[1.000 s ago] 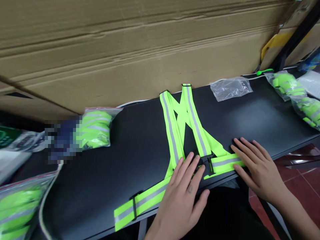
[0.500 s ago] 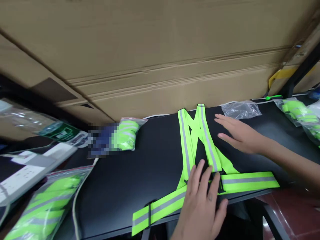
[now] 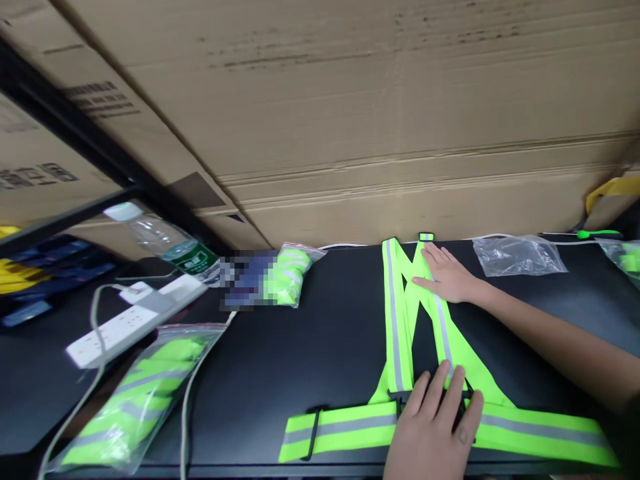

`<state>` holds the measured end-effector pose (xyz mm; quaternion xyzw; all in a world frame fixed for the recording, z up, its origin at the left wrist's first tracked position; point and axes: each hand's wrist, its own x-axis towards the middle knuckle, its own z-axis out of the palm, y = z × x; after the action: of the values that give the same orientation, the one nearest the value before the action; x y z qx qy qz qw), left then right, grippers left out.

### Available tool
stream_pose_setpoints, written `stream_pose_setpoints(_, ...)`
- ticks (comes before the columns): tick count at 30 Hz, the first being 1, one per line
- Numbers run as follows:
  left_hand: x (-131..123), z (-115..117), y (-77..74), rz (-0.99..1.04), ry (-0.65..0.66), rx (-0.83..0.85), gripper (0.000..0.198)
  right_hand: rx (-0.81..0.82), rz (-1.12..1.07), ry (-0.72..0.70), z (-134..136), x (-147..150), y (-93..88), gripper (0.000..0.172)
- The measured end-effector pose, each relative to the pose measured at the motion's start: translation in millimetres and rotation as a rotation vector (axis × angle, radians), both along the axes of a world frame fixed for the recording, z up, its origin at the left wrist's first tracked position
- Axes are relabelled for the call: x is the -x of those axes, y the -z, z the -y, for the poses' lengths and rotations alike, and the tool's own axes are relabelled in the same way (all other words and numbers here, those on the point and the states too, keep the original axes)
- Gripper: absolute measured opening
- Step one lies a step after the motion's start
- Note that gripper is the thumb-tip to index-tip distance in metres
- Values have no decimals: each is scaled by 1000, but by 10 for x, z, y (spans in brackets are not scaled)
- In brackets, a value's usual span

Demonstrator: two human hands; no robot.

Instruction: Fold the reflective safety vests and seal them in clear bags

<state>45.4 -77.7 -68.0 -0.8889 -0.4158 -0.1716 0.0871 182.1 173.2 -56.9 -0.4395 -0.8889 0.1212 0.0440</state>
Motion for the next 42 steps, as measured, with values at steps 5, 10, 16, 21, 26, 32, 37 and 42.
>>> stream_pose_setpoints(5,-51,-6,17,-8,-72,-55,38,-173,-84,34,54,266,-173,73)
stream_pose_setpoints(10,-30,-10,-56,-17,-44,10,36,-62,-128,162,-236,720,-317,62)
stream_pose_setpoints(16,-67,-11,-16,44,-89,-9,32,107,-273,236,-625,993,-224,30)
stream_pose_setpoints(21,-35,102,-118,73,-90,6,37,299,-547,185,-766,930,-154,21)
stream_pose_setpoints(26,136,166,-323,376,-290,75,49,662,-804,105,-817,841,-137,19)
stream_pose_setpoints(32,199,-89,-581,347,-466,354,63,922,-1028,23,-727,809,-150,13)
stream_pose_setpoints(37,195,-292,-662,487,-606,525,73,931,-1134,38,-719,801,-90,18)
stream_pose_setpoints(42,470,-1087,-635,952,-693,741,78,874,-1178,45,-748,787,-54,33)
